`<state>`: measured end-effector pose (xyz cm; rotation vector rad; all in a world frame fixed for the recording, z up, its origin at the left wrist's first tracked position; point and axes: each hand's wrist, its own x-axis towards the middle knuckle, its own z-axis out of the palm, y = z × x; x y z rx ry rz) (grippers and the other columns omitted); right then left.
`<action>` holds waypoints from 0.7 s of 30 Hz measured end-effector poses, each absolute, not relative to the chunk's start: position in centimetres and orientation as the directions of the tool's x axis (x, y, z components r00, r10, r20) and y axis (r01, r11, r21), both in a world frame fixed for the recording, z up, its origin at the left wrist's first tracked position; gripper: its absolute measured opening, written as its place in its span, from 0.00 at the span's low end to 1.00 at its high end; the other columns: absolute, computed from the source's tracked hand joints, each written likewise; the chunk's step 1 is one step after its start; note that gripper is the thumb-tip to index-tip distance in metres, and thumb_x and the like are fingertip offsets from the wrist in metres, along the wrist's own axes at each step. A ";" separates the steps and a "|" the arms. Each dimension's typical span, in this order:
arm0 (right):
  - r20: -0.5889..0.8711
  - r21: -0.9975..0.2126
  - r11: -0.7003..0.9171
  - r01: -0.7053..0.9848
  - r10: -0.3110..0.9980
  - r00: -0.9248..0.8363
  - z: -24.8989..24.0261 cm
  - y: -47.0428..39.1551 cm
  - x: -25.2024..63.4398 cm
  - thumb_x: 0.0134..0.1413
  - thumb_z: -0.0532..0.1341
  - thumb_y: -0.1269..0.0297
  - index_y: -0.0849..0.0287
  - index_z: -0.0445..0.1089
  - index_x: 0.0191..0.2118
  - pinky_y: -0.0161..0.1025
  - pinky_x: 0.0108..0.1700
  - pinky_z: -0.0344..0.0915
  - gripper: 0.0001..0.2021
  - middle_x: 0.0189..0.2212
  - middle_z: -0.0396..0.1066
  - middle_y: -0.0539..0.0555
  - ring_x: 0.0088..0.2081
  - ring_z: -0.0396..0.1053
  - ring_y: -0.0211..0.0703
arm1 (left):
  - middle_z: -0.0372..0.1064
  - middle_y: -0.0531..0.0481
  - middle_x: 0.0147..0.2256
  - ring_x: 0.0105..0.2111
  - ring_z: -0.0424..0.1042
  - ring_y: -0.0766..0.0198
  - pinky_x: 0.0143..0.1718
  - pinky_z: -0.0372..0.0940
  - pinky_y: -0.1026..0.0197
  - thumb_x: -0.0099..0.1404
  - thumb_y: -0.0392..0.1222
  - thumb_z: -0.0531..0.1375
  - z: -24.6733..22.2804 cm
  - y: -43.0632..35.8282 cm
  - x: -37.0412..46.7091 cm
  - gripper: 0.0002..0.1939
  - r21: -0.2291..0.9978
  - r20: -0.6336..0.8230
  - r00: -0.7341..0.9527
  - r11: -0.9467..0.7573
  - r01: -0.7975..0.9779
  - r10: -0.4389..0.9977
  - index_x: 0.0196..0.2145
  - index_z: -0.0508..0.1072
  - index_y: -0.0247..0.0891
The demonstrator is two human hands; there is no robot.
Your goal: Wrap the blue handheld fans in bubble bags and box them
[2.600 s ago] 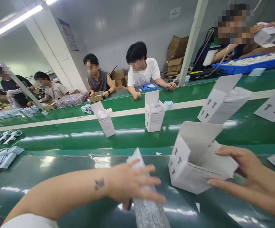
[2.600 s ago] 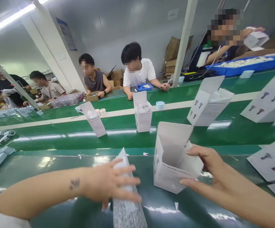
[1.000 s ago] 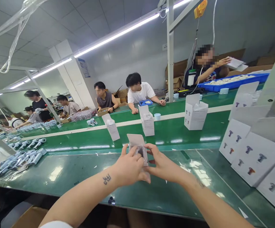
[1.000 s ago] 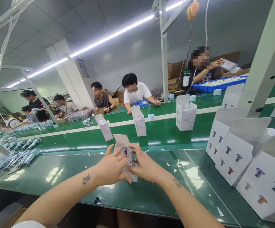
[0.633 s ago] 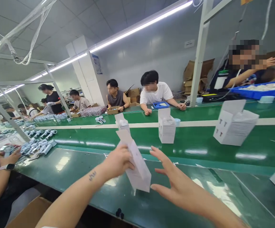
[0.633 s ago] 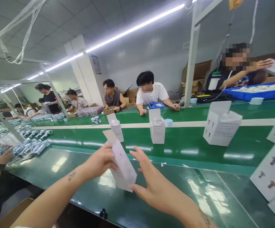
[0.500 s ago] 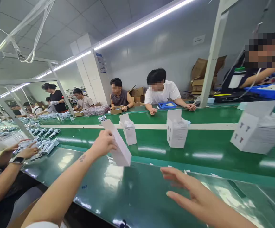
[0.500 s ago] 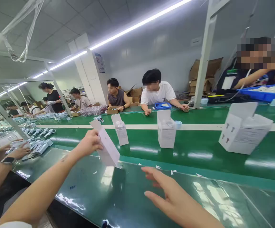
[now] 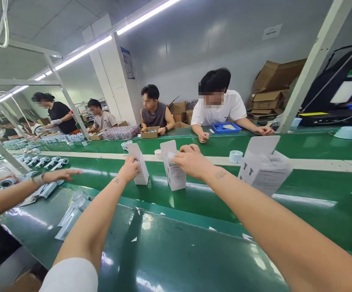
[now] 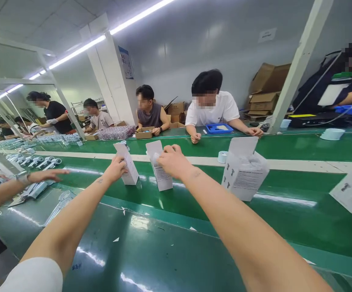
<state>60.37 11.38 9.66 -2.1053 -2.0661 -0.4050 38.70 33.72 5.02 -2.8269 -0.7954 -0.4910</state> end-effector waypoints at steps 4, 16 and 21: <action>0.117 0.084 -0.136 0.987 0.985 0.126 9.7 15.6 61.0 0.52 0.51 0.78 0.56 0.72 0.46 0.67 0.55 0.43 0.20 0.47 0.72 0.62 0.55 0.55 0.60 | 0.60 0.37 0.56 0.60 0.52 0.45 0.62 0.53 0.44 0.60 0.39 0.60 4.2 33.6 38.6 0.10 -0.112 0.346 0.833 -0.863 0.493 0.431 0.40 0.72 0.34; -0.086 0.079 -0.295 0.952 0.949 0.302 9.0 14.0 62.0 0.45 0.58 0.70 0.55 0.62 0.60 0.81 0.56 0.32 0.32 0.59 0.62 0.62 0.67 0.38 0.72 | 0.53 0.32 0.63 0.65 0.46 0.41 0.63 0.46 0.41 0.59 0.43 0.65 4.4 30.2 36.8 0.37 -0.067 0.493 0.765 -0.858 0.509 0.414 0.61 0.56 0.30; 0.062 0.027 -0.255 0.967 0.965 0.253 9.6 12.4 62.0 0.47 0.56 0.70 0.56 0.59 0.62 0.72 0.58 0.47 0.32 0.62 0.60 0.59 0.66 0.46 0.68 | 0.63 0.37 0.57 0.61 0.57 0.47 0.61 0.56 0.47 0.64 0.41 0.59 6.0 25.3 30.6 0.23 -0.154 0.526 0.811 -0.909 0.388 0.257 0.55 0.65 0.33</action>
